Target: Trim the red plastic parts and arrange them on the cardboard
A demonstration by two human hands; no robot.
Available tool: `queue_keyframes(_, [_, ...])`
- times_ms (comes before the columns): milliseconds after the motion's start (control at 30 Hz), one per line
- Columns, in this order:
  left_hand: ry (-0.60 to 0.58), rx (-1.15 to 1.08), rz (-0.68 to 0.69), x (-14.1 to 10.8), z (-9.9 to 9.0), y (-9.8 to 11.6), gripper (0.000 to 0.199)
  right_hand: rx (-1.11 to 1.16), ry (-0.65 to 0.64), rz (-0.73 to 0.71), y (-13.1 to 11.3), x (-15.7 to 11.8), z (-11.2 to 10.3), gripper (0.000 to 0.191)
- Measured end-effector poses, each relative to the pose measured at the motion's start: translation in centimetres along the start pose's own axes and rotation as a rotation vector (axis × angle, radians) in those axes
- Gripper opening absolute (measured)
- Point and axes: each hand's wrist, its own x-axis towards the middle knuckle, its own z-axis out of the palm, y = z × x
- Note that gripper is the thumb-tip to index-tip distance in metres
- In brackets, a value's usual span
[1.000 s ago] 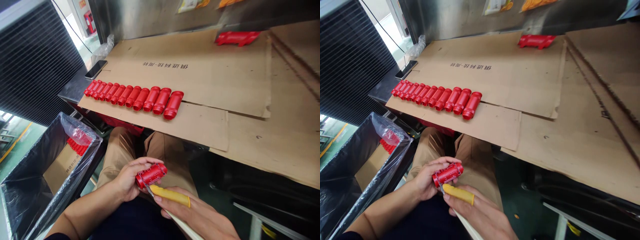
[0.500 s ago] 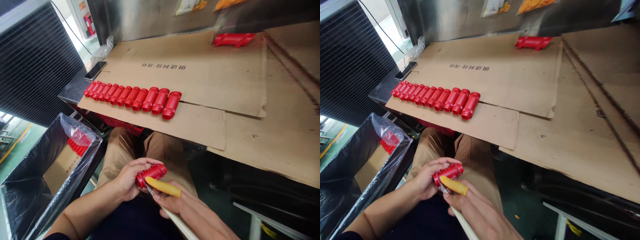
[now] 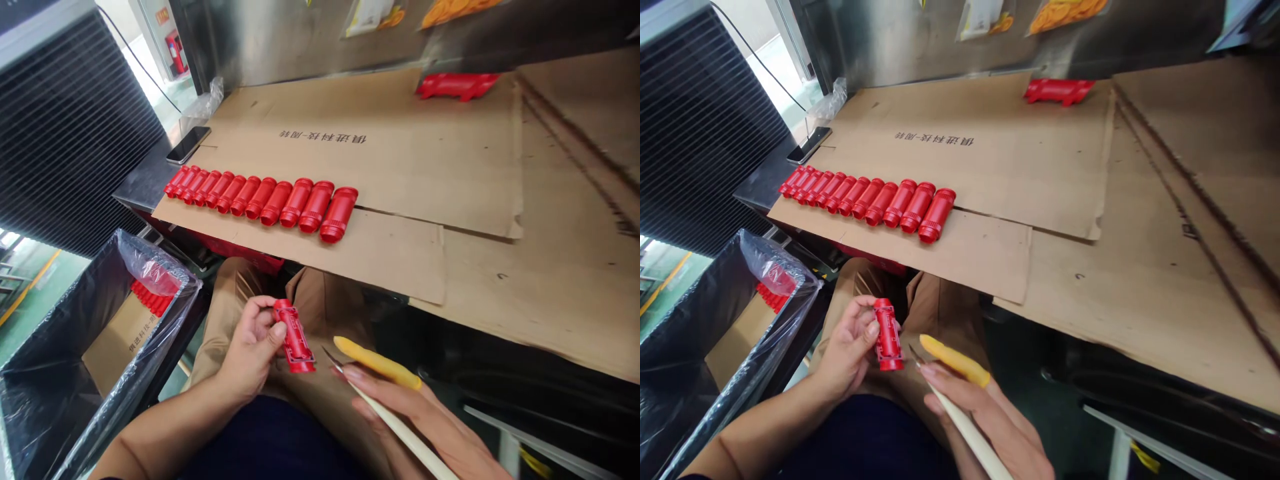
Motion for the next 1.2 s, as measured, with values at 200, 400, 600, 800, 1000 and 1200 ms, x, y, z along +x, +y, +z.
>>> queue_keyframes(200, [0.060, 0.174, 0.295, -0.8, -0.6, -0.3, 0.044, -0.103, 0.138, -0.062, -1.0, -0.2, 1.6, 0.037])
queue_keyframes(400, [0.048, 0.236, 0.319, -1.3, -0.7, -0.3, 0.037, -0.093, 0.089, -0.140, -1.2, -0.1, 1.6, 0.053])
queue_keyframes(600, [-0.003, 0.220, 0.363, -1.3, -1.0, -0.8, 0.033, -0.101, 0.146, -0.214, -1.0, 0.1, 1.6, 0.048])
queue_keyframes(800, [0.001, 0.199, 0.367, -1.3, -1.0, -1.0, 0.032, -0.090, 0.166, -0.144, -1.2, 0.1, 2.0, 0.039])
queue_keyframes(1000, [-0.020, 0.186, 0.353, -1.3, -1.1, -1.1, 0.032, -0.073, 0.109, -0.099, -1.4, 0.1, 1.7, 0.030])
queue_keyframes(1200, [-0.027, 0.142, 0.346, -1.1, -1.2, -1.1, 0.033, -0.110, 0.126, -0.088, -1.2, -0.2, 1.5, 0.028])
